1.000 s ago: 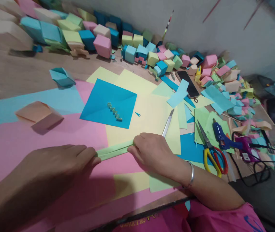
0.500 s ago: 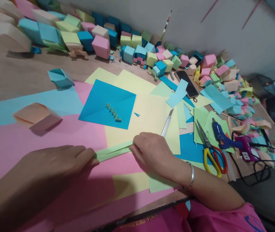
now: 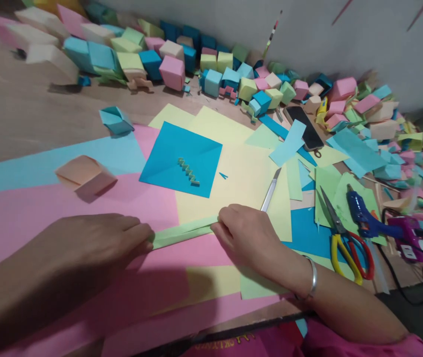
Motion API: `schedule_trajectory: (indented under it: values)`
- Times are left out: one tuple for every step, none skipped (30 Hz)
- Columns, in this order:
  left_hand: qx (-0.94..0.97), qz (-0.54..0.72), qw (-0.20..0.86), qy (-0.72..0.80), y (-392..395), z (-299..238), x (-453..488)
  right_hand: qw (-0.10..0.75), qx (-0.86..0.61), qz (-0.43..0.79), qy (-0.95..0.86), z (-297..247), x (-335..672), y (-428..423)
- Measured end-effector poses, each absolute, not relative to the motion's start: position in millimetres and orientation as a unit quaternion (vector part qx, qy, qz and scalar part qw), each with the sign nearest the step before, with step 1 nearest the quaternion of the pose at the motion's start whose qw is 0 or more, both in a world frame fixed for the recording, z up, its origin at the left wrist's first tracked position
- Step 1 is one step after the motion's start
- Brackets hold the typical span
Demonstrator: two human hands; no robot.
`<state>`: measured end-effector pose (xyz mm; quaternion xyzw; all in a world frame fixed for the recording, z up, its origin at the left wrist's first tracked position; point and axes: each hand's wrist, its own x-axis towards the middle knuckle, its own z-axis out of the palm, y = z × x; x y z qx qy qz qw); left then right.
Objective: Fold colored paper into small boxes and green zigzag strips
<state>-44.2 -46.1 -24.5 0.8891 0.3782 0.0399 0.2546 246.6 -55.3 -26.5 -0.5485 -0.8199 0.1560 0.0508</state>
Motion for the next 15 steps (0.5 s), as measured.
schedule_trajectory:
  values:
    - [0.889,0.019,0.256,0.379,-47,-26,-44,0.049,-0.547,0.154,-0.821,-27,247,-56]
    - [0.889,-0.001,0.257,0.378,-47,-26,-43,0.047,-0.546,0.150,-0.823,-27,247,-56]
    - [0.891,-0.013,0.255,0.375,-47,-27,-41,0.046,-0.544,0.146,-0.825,-28,247,-57]
    - [0.894,-0.016,0.251,0.370,-46,-27,-39,0.047,-0.542,0.139,-0.828,-29,248,-57]
    - [0.899,-0.013,0.244,0.363,-45,-26,-37,0.054,-0.540,0.124,-0.830,-30,248,-58]
    - [0.905,-0.008,0.236,0.354,-44,-26,-33,0.066,-0.536,0.105,-0.835,-30,248,-58]
    - [0.910,-0.008,0.225,0.348,-43,-25,-30,0.081,-0.526,0.084,-0.842,-29,247,-59]
    - [0.915,-0.006,0.207,0.345,-43,-23,-26,0.100,-0.514,0.062,-0.850,-28,247,-59]
    - [0.920,-0.002,0.188,0.344,-42,-22,-22,0.116,-0.498,0.039,-0.858,-26,246,-60]
    - [0.924,0.004,0.171,0.343,-42,-21,-19,0.130,-0.480,0.015,-0.867,-23,245,-61]
    - [0.926,0.014,0.155,0.343,-42,-20,-17,0.135,-0.460,-0.005,-0.878,-21,244,-61]
    - [0.928,0.021,0.144,0.343,-43,-20,-16,0.133,-0.439,-0.017,-0.889,-19,243,-61]
    - [0.929,0.026,0.138,0.342,-44,-20,-16,0.127,-0.421,-0.023,-0.898,-17,242,-62]
    - [0.930,0.026,0.135,0.342,-44,-20,-16,0.118,-0.404,-0.019,-0.907,-16,241,-62]
    - [0.929,0.023,0.133,0.344,-45,-20,-17,0.108,-0.392,-0.004,-0.914,-16,241,-62]
